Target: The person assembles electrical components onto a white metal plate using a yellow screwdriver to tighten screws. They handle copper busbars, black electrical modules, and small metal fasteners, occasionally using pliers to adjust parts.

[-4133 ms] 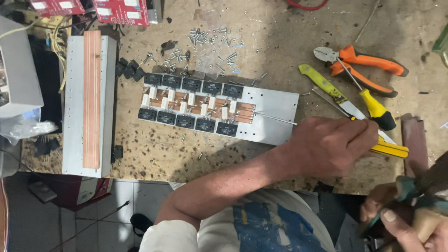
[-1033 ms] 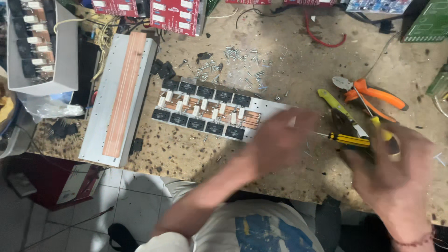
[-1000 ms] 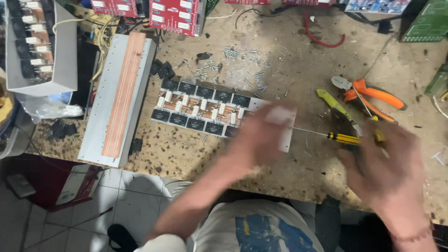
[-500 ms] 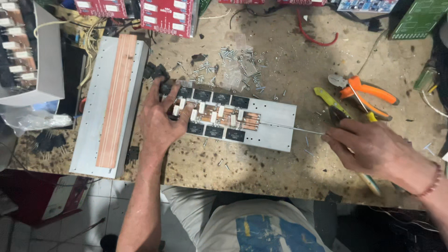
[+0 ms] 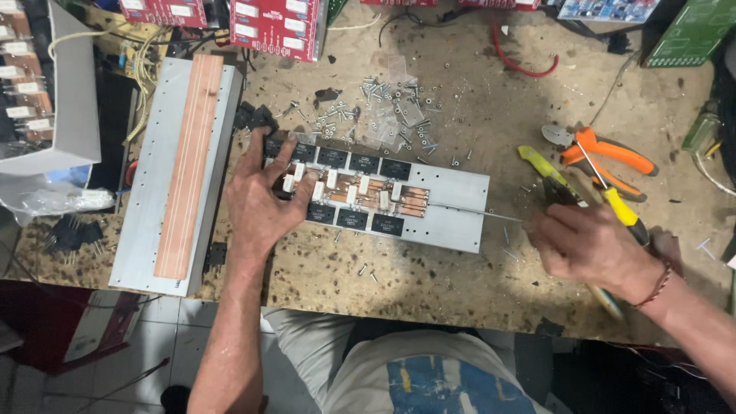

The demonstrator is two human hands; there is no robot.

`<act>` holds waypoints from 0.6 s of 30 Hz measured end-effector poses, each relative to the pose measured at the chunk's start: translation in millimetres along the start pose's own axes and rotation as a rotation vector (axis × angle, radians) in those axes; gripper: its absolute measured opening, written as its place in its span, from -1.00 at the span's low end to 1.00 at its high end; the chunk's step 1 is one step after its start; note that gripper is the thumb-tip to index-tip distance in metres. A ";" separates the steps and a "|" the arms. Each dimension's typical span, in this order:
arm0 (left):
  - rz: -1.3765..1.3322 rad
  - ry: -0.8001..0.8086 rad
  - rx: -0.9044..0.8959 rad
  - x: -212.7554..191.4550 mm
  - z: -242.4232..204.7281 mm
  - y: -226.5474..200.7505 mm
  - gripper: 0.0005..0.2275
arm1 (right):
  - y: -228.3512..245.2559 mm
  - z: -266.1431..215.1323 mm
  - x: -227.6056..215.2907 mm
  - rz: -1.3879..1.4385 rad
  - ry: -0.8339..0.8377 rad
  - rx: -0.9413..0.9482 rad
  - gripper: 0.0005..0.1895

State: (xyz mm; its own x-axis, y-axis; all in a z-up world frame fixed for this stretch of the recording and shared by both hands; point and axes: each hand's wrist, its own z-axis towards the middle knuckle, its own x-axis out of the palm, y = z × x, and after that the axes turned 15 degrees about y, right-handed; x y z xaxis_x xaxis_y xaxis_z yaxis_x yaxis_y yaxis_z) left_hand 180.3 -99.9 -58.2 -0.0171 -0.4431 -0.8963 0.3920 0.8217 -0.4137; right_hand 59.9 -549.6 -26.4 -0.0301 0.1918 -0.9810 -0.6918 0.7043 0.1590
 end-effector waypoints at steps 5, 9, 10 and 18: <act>0.056 0.013 0.037 2.8 4.6 5.7 -0.46 | -11.2 -18.7 40.0 -0.201 -0.039 -0.113 -0.75; 0.076 0.062 0.002 8.5 4.5 7.3 -0.41 | 4.9 2.4 0.3 -0.087 0.022 -0.019 -0.79; 0.067 0.073 -0.020 5.7 4.1 5.2 -0.41 | 7.3 4.9 -4.5 -0.087 0.029 -0.014 -0.79; 0.092 0.097 -0.065 0.4 3.6 1.3 -0.38 | 25.1 21.3 -54.1 -0.169 0.242 0.074 -0.72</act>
State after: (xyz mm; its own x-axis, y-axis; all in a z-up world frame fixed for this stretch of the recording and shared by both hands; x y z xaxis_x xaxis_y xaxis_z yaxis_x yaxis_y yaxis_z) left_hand 184.1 -100.3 -58.5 -0.0737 -0.3305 -0.9409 0.3353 0.8804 -0.3355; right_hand 59.6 -527.8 33.0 -0.0966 -0.0947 -0.9908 -0.6477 0.7618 -0.0097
